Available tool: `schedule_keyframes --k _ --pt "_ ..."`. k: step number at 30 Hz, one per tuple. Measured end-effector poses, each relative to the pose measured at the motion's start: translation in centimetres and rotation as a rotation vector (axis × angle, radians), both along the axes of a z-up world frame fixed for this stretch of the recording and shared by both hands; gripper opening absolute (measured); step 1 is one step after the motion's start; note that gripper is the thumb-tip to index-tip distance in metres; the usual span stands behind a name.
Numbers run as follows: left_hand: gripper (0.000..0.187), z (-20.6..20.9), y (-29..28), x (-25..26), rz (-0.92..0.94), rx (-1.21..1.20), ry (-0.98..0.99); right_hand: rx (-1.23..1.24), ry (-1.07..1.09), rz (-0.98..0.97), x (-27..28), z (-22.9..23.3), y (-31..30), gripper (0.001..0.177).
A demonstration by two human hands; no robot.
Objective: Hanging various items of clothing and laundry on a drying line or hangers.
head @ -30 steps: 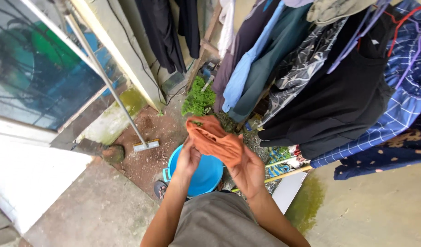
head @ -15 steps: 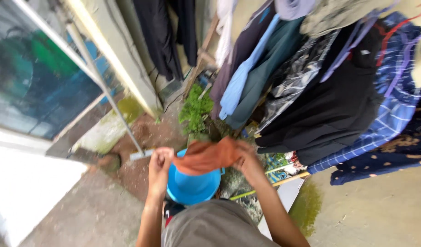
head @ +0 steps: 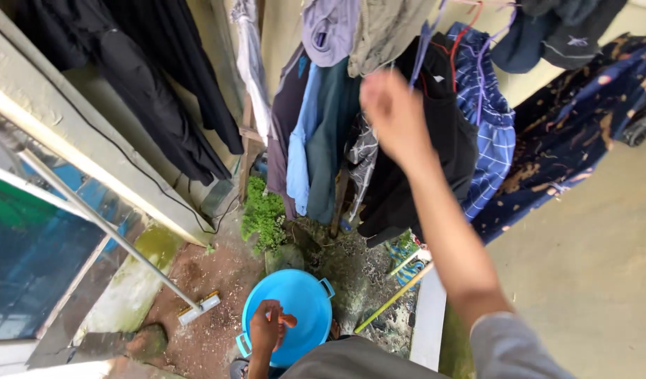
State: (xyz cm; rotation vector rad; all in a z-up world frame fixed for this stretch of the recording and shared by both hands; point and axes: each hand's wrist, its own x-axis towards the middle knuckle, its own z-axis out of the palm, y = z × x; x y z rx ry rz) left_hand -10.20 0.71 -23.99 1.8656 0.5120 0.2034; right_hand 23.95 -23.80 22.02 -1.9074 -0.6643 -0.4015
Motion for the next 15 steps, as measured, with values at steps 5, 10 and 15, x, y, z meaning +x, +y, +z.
schedule_keyframes --k 5,10,15 --pt "0.014 -8.4 0.9 -1.8 -0.064 0.031 0.004 -0.419 -0.191 -0.498 9.0 4.4 1.6 0.057" --pt "0.026 -10.9 -0.1 -1.2 -0.249 0.131 0.187 -0.661 -0.177 -0.658 14.2 3.4 2.0 0.061" --pt "0.034 -6.1 -0.6 -0.3 -0.243 0.019 0.248 -0.454 -0.359 -0.481 17.0 8.0 -1.5 0.034"
